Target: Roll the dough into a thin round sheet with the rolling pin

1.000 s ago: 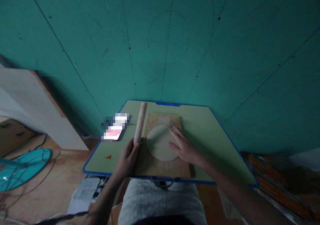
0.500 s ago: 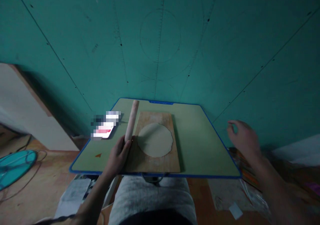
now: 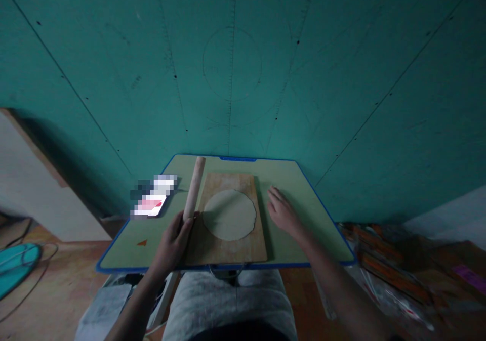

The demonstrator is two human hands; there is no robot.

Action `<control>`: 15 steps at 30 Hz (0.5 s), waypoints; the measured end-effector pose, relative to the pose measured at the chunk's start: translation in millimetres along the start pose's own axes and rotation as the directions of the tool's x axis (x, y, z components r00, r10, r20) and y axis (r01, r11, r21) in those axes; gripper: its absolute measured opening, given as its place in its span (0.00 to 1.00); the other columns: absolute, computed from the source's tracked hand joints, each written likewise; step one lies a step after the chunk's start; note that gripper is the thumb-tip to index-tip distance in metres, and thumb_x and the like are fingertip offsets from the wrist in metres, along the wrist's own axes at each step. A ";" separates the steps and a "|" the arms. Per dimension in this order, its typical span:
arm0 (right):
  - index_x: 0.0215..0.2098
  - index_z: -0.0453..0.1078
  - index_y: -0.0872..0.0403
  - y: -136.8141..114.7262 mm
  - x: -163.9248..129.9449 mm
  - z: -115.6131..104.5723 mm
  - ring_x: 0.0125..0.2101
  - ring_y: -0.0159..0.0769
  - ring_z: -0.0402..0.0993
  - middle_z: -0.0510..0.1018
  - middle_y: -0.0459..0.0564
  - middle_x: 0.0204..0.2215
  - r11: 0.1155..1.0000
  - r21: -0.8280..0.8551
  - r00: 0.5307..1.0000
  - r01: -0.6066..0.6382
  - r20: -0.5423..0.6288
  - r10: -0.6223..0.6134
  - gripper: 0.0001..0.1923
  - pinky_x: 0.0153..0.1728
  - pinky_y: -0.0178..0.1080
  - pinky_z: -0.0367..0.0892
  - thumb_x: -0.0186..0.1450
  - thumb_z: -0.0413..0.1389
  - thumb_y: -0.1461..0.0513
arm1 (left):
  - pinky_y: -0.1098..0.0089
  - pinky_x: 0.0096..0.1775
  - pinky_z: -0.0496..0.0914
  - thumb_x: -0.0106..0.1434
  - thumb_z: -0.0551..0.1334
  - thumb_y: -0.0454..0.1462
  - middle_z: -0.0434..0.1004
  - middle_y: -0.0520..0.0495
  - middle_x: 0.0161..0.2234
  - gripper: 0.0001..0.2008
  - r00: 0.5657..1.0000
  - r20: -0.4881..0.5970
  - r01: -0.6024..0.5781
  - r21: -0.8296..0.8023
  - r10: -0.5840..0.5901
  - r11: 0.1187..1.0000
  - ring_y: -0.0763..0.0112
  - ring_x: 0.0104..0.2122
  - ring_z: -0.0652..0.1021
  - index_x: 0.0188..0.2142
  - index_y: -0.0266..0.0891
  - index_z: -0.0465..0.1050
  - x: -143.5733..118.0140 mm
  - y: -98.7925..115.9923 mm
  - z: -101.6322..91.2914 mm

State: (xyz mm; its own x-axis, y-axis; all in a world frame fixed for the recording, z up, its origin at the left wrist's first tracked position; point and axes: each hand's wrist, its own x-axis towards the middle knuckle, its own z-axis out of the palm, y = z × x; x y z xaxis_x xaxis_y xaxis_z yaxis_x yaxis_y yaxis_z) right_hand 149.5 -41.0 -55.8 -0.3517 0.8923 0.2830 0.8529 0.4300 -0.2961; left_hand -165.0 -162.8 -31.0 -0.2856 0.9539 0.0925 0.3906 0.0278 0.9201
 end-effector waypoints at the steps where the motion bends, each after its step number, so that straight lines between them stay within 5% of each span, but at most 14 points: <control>1: 0.67 0.62 0.61 -6.7 0.2 6.0 0.68 0.45 0.57 0.63 0.61 0.67 1.000 -0.012 0.999 0.007 0.038 -0.007 0.28 0.66 0.52 0.55 0.71 0.43 0.60 | 0.58 0.47 0.71 0.58 0.57 0.62 0.81 0.36 0.47 0.34 1.000 0.001 -0.001 0.009 0.001 1.000 0.49 0.47 0.79 0.48 0.35 0.73 -0.1 0.0 -0.9; 4: 0.69 0.58 0.61 -10.9 -3.5 11.9 0.69 0.45 0.52 0.59 0.60 0.69 0.996 -0.076 0.988 0.053 0.148 -0.041 0.30 0.68 0.53 0.49 0.73 0.40 0.56 | 0.59 0.46 0.72 0.58 0.57 0.64 0.82 0.37 0.46 0.35 1.000 0.001 -0.001 0.031 0.001 1.000 0.49 0.46 0.79 0.47 0.36 0.73 -0.6 1.6 -3.2; 7: 0.69 0.57 0.56 28.6 -20.0 -14.8 0.70 0.45 0.51 0.58 0.58 0.70 0.982 -0.185 0.979 0.028 0.206 0.011 0.30 0.68 0.55 0.47 0.73 0.42 0.52 | 0.61 0.42 0.73 0.58 0.56 0.64 0.82 0.40 0.42 0.35 1.000 -0.001 0.005 0.054 -0.005 0.999 0.51 0.43 0.80 0.46 0.37 0.74 -1.3 3.3 -3.3; 10: 0.65 0.64 0.55 92.6 -43.0 -66.9 0.67 0.50 0.57 0.66 0.62 0.66 0.899 -0.331 0.945 -0.286 0.059 0.323 0.28 0.64 0.57 0.54 0.73 0.44 0.52 | 0.61 0.42 0.73 0.58 0.56 0.64 0.82 0.40 0.41 0.34 1.000 -0.003 0.009 0.052 -0.009 0.999 0.51 0.42 0.80 0.45 0.37 0.73 -1.2 3.4 -1.3; 12: 0.64 0.65 0.61 117.0 -54.0 -94.3 0.66 0.59 0.58 0.66 0.71 0.63 0.856 -0.365 0.921 -0.366 -0.012 0.389 0.28 0.61 0.65 0.54 0.73 0.42 0.54 | 0.61 0.42 0.73 0.58 0.56 0.64 0.82 0.39 0.43 0.34 1.000 -0.008 0.008 0.050 -0.008 0.999 0.51 0.43 0.80 0.45 0.37 0.73 -0.5 3.0 -0.2; 15: 0.65 0.63 0.62 91.1 -61.3 -91.5 0.67 0.57 0.57 0.65 0.70 0.65 0.866 -0.346 0.931 -0.360 -0.069 0.360 0.28 0.62 0.63 0.55 0.73 0.41 0.56 | 0.62 0.40 0.73 0.58 0.55 0.62 0.82 0.40 0.42 0.33 1.000 -0.025 0.002 0.075 0.000 0.997 0.51 0.42 0.80 0.45 0.37 0.73 0.8 2.2 -0.6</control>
State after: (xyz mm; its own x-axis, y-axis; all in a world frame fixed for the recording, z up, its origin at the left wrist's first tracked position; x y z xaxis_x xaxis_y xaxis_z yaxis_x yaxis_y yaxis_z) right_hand 284.1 -69.1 -16.7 0.0060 0.9756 0.2195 0.9991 0.0035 -0.0428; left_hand -165.0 -162.2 -28.7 -0.3077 0.9460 0.1021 0.4545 0.0518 0.8893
